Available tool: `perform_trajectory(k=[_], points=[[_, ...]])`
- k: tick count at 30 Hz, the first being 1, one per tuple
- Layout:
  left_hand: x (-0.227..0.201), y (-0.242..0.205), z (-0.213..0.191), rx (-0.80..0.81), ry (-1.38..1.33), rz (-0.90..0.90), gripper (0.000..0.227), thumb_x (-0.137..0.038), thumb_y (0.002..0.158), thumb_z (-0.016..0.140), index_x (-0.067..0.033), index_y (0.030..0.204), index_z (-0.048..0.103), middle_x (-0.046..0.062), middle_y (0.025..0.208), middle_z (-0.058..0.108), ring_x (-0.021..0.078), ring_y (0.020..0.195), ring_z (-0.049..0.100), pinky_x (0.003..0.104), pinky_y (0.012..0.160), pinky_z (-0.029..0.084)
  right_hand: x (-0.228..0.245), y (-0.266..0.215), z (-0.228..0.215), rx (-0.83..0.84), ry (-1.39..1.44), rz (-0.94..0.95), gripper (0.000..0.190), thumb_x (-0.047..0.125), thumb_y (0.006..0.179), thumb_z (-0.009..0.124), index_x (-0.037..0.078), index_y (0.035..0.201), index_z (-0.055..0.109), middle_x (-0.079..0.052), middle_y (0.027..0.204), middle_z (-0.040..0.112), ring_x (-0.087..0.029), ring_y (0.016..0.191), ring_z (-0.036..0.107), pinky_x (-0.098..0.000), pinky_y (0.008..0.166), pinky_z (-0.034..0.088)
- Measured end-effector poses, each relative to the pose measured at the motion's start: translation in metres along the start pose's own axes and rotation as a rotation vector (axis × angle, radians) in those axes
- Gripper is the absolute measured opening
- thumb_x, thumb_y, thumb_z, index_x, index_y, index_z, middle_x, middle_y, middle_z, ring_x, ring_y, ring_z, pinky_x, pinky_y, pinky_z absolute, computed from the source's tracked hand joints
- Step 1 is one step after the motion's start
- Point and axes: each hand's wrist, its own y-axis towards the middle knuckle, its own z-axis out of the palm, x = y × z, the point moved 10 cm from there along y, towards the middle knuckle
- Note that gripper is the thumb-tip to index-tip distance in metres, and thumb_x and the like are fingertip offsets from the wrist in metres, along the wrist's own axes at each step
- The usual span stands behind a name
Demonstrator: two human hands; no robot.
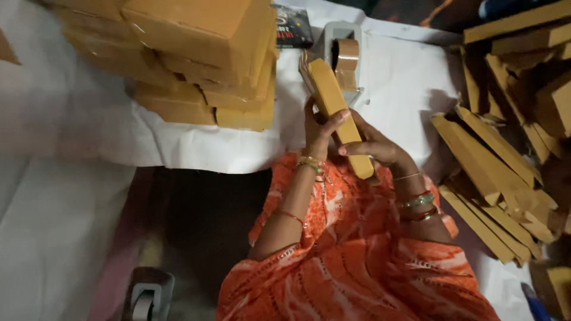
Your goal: The person folds the flaps of small cardboard boxes and seals them with clear packing tape using a tape dispenser. They handle each box one at a time, folding the flaps, applying tape, and placing the sealed boxes into a stack.
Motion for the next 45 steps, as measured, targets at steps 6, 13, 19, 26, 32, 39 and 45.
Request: perform_trajectory(k=[6, 13, 19, 26, 32, 39, 45], points=[[0.017, 0.014, -0.008, -0.013, -0.126, -0.163, 0.105, -0.037, 0.068, 0.088, 0.0031, 0.150, 0.037, 0.018, 0.119, 0.061, 0.0260, 0.102, 0.064, 0.038, 0.084, 0.057, 0.011, -0.001, 0.001, -0.060, -0.011, -0.157, 0.101, 0.042, 0.088, 0.071, 0.013, 0.170, 0.019, -0.019, 0.155, 0.040, -0.028, 0.138, 0.043, -0.0412, 0.113, 0.038], [-0.005, 0.036, -0.007, -0.056, 0.111, -0.214, 0.101, -0.042, 0.066, 0.082, -0.0045, 0.147, 0.036, 0.014, 0.116, 0.064, 0.0257, 0.103, 0.066, 0.042, 0.083, 0.058, 0.024, 0.012, 0.002, -0.111, 0.248, -0.142, 0.110, 0.044, 0.075, 0.075, 0.015, 0.165, 0.019, -0.025, 0.141, 0.051, -0.032, 0.115, 0.059, -0.0416, 0.100, 0.048], [-0.032, 0.060, 0.000, 0.116, -0.147, -0.046, 0.097, -0.037, 0.082, 0.089, 0.0115, 0.152, 0.042, 0.018, 0.128, 0.060, 0.0276, 0.117, 0.063, 0.043, 0.100, 0.054, 0.046, 0.025, -0.014, -0.150, -0.107, -0.239, 0.118, 0.029, 0.066, 0.084, 0.015, 0.163, 0.019, -0.020, 0.152, 0.045, -0.035, 0.142, 0.044, -0.0448, 0.117, 0.036], [-0.050, 0.069, 0.016, 0.128, -0.075, 0.053, 0.117, -0.029, 0.067, 0.093, -0.0044, 0.157, 0.022, 0.014, 0.133, 0.058, 0.0253, 0.118, 0.063, 0.044, 0.101, 0.055, 0.045, 0.034, -0.004, -0.079, 0.032, -0.338, 0.116, 0.023, 0.073, 0.082, 0.013, 0.168, 0.016, -0.022, 0.158, 0.042, -0.037, 0.149, 0.041, -0.0484, 0.123, 0.033], [-0.062, 0.053, 0.015, 0.350, 0.152, 0.077, 0.125, -0.026, 0.069, 0.094, -0.0004, 0.164, 0.018, 0.021, 0.133, 0.058, 0.0308, 0.127, 0.060, 0.044, 0.108, 0.055, 0.016, 0.059, 0.001, -0.261, 0.117, -0.189, 0.118, 0.015, 0.064, 0.082, 0.011, 0.160, 0.015, -0.018, 0.141, 0.050, -0.033, 0.130, 0.054, -0.0428, 0.107, 0.051], [-0.056, 0.045, -0.013, 0.314, 0.264, 0.012, 0.127, -0.036, 0.065, 0.093, -0.0002, 0.161, 0.017, 0.021, 0.135, 0.059, 0.0322, 0.127, 0.060, 0.042, 0.105, 0.055, 0.036, 0.062, 0.024, -0.173, 0.186, -0.397, 0.096, 0.010, 0.081, 0.076, 0.004, 0.163, 0.027, -0.011, 0.145, 0.051, -0.024, 0.135, 0.049, -0.0348, 0.112, 0.042], [-0.060, 0.062, -0.005, 0.265, -0.120, -0.066, 0.127, -0.033, 0.065, 0.092, -0.0036, 0.160, 0.013, 0.021, 0.119, 0.060, 0.0288, 0.099, 0.066, 0.043, 0.083, 0.060, 0.025, 0.057, 0.034, -0.061, 0.083, -0.172, 0.115, 0.014, 0.071, 0.077, 0.013, 0.162, 0.007, -0.017, 0.122, 0.061, -0.024, 0.104, 0.066, -0.0376, 0.087, 0.059]])
